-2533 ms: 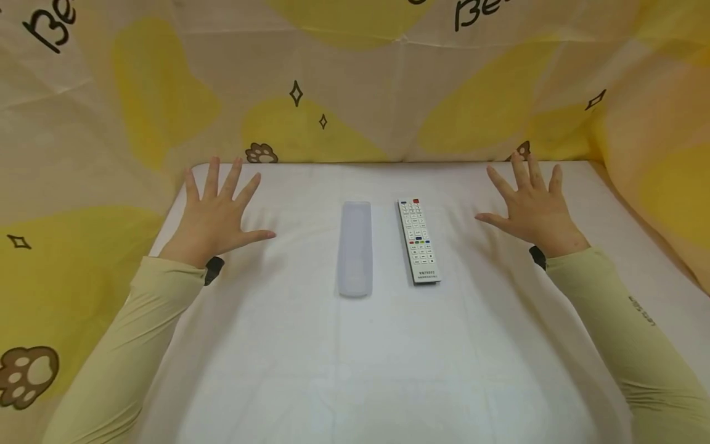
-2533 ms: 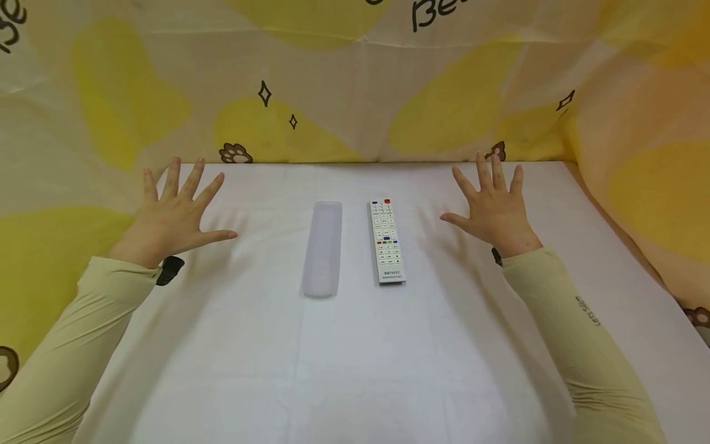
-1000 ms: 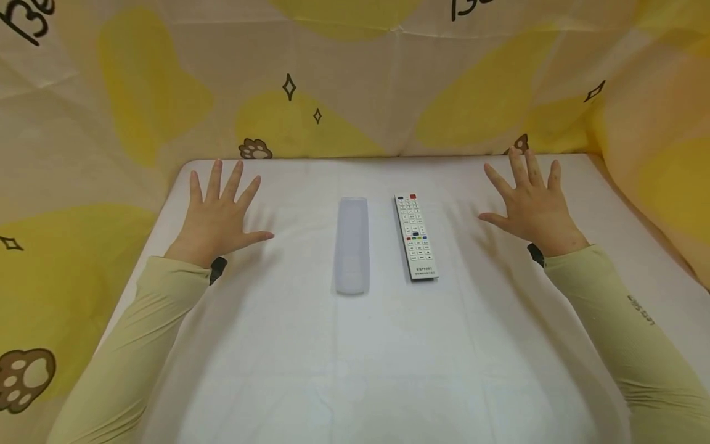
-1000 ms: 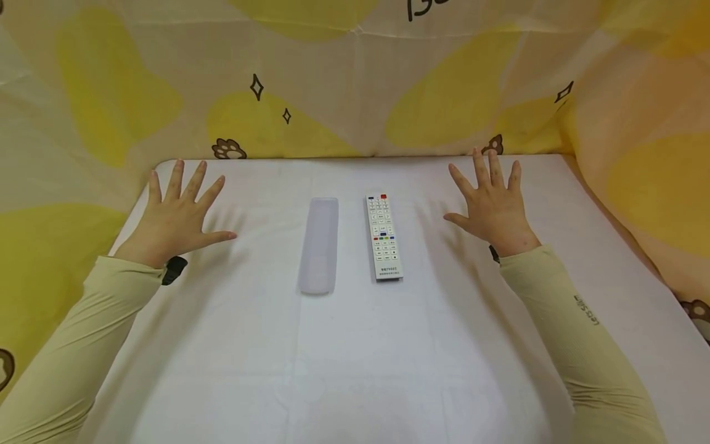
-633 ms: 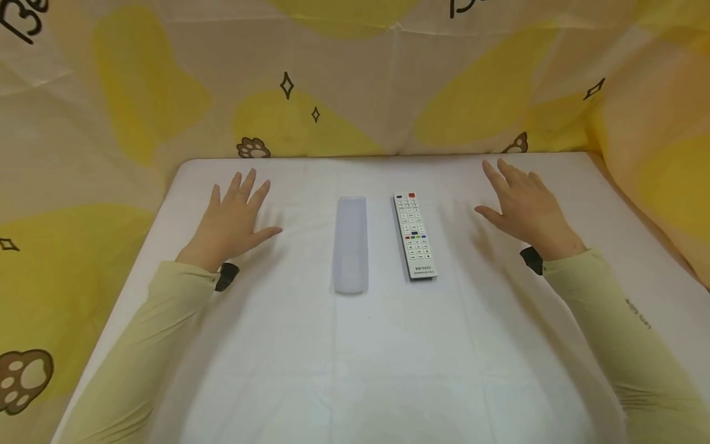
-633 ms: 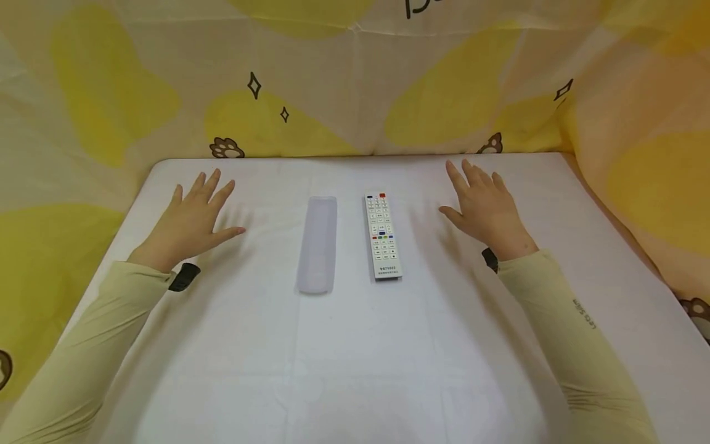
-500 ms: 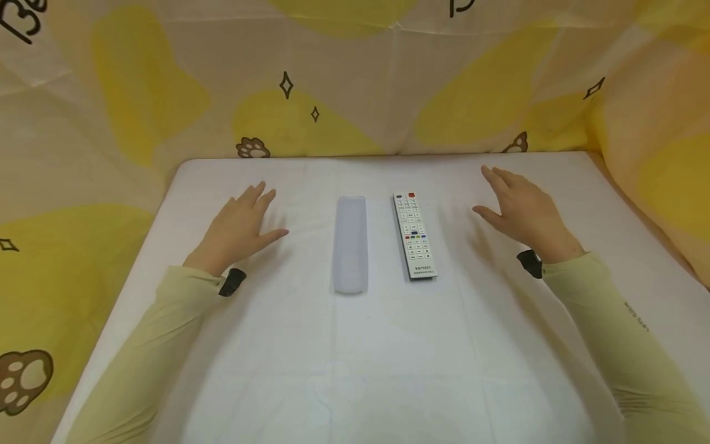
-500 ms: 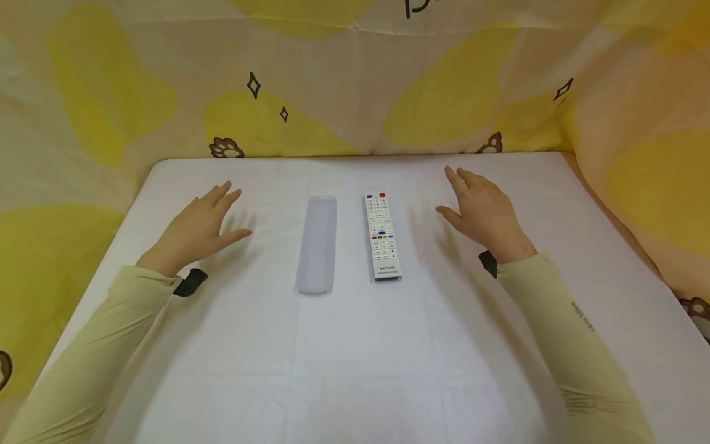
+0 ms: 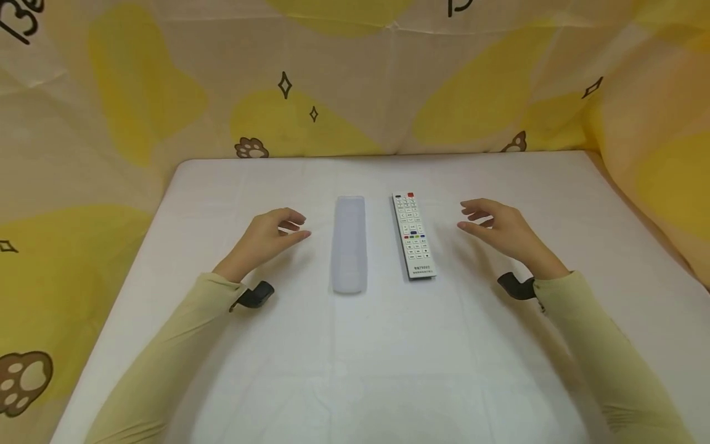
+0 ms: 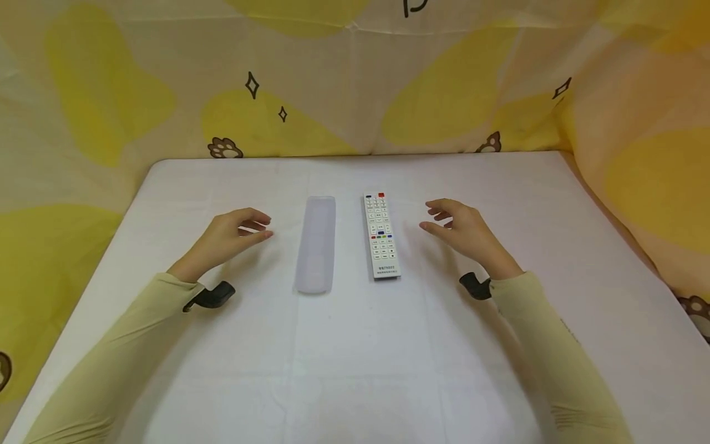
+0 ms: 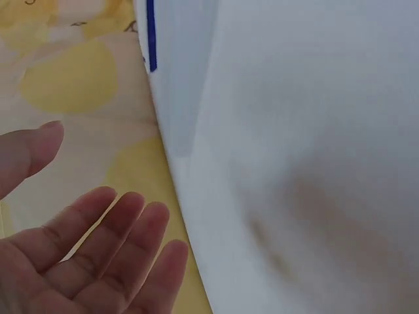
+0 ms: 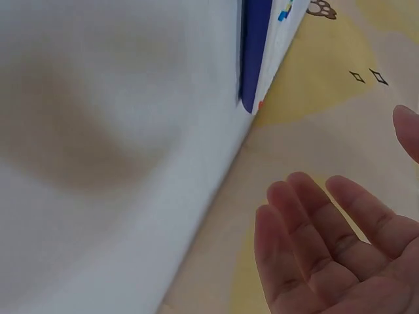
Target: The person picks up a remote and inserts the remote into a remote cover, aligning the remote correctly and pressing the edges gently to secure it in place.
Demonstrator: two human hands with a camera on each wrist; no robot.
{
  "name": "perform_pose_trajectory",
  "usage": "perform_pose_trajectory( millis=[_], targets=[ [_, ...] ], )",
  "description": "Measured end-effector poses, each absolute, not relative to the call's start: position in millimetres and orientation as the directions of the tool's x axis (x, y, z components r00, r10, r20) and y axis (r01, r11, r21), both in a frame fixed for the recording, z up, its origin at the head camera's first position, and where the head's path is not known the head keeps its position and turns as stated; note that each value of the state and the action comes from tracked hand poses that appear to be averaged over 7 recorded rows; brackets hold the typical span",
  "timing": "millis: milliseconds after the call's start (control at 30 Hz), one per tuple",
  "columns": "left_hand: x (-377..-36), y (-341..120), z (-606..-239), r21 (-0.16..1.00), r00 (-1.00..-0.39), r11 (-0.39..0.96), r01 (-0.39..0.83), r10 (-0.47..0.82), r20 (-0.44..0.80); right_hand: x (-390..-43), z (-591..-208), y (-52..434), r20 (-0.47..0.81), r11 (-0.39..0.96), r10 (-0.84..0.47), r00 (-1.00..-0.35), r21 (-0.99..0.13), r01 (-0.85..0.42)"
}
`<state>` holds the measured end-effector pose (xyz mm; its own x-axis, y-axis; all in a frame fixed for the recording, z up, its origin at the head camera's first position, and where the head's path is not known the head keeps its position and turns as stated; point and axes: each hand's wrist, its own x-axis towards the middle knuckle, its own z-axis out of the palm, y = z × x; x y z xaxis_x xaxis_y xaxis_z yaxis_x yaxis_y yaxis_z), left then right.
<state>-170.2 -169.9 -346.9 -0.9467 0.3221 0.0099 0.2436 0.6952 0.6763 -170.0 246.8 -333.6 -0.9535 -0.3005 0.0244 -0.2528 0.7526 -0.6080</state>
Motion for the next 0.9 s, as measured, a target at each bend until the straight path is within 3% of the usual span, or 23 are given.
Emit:
perform_pose_trajectory(
  millis=[233, 467, 900],
  targets=[
    [-165, -146, -350, 0.761, -0.947, 0.618, 0.198, 0.322, -0.014, -168, -342, 243, -0.005, 0.705, -0.309, -0.951, -0.673, -0.225],
    [-171, -113, -352, 0.803, -0.934, 0.552, 0.227, 0.356, 0.019, -170, -349, 238, -0.006, 0.689, -0.310, -0.951, -0.690, -0.221],
    [-175, -55, -360, 0.832, -0.915, 0.543, 0.112, 0.383, -0.127, -173, -361, 227, -0.013, 0.658, -0.317, -0.948, -0.723, -0.210]
  ],
)
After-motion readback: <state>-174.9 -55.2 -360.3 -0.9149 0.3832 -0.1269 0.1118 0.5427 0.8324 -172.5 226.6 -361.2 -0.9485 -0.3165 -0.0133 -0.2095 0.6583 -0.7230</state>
